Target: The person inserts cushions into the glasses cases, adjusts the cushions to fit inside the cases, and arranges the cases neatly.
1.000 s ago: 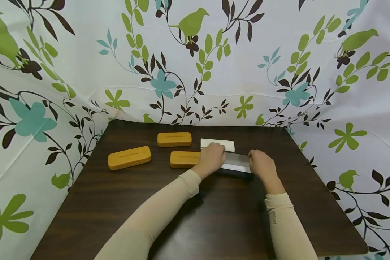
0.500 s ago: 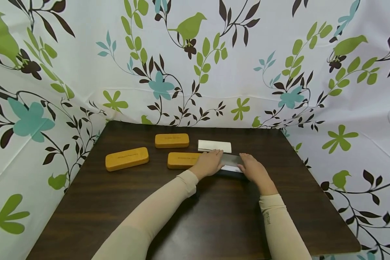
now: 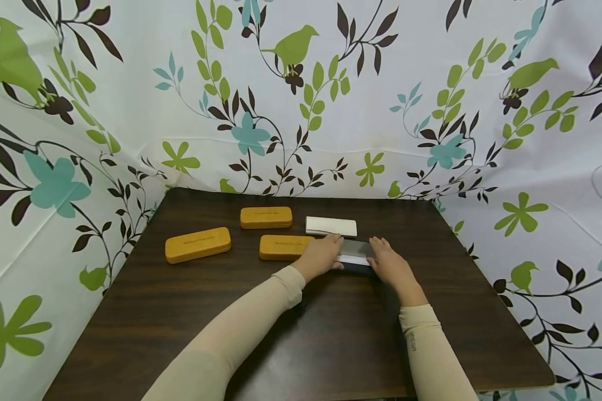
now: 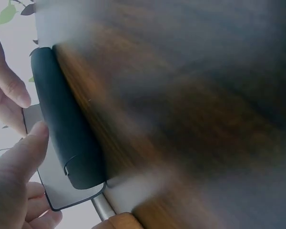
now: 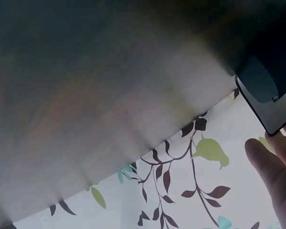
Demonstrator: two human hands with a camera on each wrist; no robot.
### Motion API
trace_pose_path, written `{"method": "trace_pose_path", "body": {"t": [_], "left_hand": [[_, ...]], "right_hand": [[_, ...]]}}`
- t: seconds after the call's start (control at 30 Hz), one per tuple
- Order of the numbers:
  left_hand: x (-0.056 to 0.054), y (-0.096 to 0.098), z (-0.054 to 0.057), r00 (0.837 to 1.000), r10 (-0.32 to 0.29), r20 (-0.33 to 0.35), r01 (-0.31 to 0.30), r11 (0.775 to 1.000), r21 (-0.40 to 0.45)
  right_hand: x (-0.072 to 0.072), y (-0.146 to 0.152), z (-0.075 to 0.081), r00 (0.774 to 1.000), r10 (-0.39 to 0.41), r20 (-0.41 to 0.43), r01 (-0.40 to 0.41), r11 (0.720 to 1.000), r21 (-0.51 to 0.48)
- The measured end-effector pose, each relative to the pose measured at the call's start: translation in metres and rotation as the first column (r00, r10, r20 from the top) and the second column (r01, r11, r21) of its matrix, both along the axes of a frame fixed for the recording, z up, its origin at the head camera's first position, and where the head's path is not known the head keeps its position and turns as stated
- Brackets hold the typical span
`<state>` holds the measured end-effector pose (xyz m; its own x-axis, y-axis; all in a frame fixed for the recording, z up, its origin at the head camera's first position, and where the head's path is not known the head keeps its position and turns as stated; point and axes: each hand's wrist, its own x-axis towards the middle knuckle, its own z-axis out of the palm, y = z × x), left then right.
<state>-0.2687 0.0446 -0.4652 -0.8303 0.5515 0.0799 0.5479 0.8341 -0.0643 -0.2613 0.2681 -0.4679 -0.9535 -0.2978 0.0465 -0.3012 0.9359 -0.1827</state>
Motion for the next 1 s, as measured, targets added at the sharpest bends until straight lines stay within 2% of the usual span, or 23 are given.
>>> {"method": "trace_pose_path", "body": {"t": [0.23, 0.57, 0.73, 0.83, 0.9, 1.0], "left_hand": [[0.006, -0.002, 0.001, 1.000, 0.007, -0.009, -0.007, 1.000, -0.004], [0.015, -0.005, 0.002, 1.000, 0.012, 0.018, -0.012, 1.000, 0.005], [0.022, -0.004, 0.004, 1.000, 0.010, 0.017, -0.010, 1.000, -0.003], [0.026, -0.004, 0.002, 1.000, 0.002, -0.021, -0.002, 1.000, -0.007], [0.028, -0.005, -0.001, 0.997, -0.018, -0.077, 0.017, 1.000, -0.016], [0.031, -0.007, -0.007, 0.981, -0.069, -0.184, 0.064, 0.997, -0.035]], "right_hand": [[0.005, -0.003, 0.000, 1.000, 0.007, -0.021, -0.007, 1.000, 0.011], [0.013, -0.004, 0.000, 1.000, 0.006, -0.028, -0.006, 1.000, 0.004], [0.020, -0.003, 0.001, 1.000, 0.005, -0.004, -0.005, 1.000, -0.007], [0.026, -0.004, 0.004, 0.999, -0.001, 0.053, 0.002, 1.000, -0.012], [0.032, -0.005, 0.006, 0.994, -0.017, 0.109, 0.018, 1.000, -0.006], [0.043, -0.010, 0.010, 0.983, -0.045, 0.176, 0.043, 0.999, 0.019]]}}
